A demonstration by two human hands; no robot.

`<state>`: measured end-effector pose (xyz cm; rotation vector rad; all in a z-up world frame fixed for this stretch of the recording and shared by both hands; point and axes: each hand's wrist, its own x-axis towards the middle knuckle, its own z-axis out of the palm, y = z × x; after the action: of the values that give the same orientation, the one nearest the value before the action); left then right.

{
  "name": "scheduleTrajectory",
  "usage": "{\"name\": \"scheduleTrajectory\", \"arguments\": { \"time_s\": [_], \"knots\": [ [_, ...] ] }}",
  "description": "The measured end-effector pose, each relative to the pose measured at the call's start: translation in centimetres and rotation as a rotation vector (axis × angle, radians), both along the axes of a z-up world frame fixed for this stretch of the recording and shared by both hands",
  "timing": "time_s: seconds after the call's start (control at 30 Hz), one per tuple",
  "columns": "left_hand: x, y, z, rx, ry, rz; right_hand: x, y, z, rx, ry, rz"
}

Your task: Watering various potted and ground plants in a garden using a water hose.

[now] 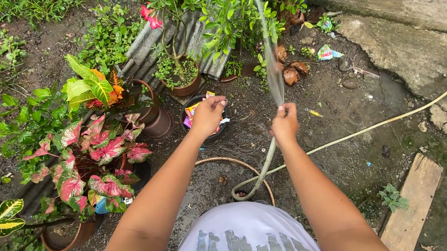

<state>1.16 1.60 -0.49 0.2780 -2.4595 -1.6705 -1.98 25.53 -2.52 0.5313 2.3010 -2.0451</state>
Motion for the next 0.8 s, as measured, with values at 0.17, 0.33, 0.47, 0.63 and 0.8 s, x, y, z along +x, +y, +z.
{"name": "scheduleTrajectory", "arguments": {
  "time_s": [0.17,0.33,0.47,0.63,0.8],
  "knots": [
    [-0.2,0.1,-0.1,-0.003,-0.028,0.000,-0.6,0.9,-3.5,0.050,-0.032,-0.029],
    [-0.1,0.4,-0.3,-0.027,-0.015,-0.015,-1.3,0.4,-4.6,0.068,-0.070,-0.053],
    [0.2,0.4,0.0,-0.011,-0.029,-0.033,-1.4,-0.4,-3.4,0.105,-0.022,-0.033],
    [0.4,0.4,0.3,0.005,-0.064,-0.022,-1.2,-1.2,-1.3,0.036,-0.017,-0.017],
    [0.4,0.4,0.0,0.038,-0.059,-0.034,-1.1,-2.3,-0.9,0.097,0.090,0.073]
  ]
}}
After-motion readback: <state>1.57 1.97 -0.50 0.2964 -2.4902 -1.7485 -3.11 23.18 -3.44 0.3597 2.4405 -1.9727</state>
